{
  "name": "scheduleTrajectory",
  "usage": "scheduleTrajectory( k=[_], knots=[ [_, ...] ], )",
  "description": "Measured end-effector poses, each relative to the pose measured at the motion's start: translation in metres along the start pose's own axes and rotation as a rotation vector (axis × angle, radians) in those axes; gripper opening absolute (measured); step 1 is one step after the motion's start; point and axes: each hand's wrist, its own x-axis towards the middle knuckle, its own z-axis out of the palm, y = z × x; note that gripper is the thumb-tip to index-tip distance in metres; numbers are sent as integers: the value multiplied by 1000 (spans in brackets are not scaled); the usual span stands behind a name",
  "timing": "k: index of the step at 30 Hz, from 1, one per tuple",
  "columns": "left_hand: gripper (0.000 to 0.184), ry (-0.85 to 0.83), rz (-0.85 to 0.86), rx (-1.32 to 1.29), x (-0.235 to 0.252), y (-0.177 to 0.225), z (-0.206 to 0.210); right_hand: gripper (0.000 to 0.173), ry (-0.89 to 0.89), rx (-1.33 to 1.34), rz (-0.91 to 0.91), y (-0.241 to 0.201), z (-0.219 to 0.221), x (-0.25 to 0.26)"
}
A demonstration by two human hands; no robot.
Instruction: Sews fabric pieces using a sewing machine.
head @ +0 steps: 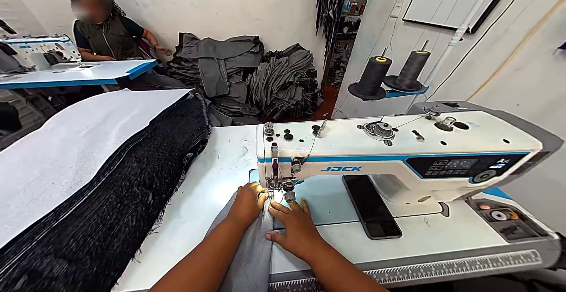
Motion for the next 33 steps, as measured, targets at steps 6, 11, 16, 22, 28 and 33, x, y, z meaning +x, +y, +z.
scheduleTrajectory(
  k=[6, 11, 16, 22, 28, 33],
  knots=[
    [31, -13, -12, 22, -3, 3, -1, 69, -21, -1, 2, -2, -1, -2],
    [34, -32, -10, 61, 0, 3, -3, 70, -6, -7, 0, -3, 1, -2],
    [32, -20, -47, 141, 19, -1, -6, 65, 29, 10, -1, -5, 6, 0],
    [25, 89, -32, 132, 46, -10, -8, 66, 68, 17, -23, -1, 12, 1],
    [30, 187, -48, 49, 30, -20, -13, 45, 151, 60, -231, 6, 22, 1],
    [55, 385, 177, -73, -125, -64, -32, 45, 83, 42, -593, 16, 27, 2]
  ],
)
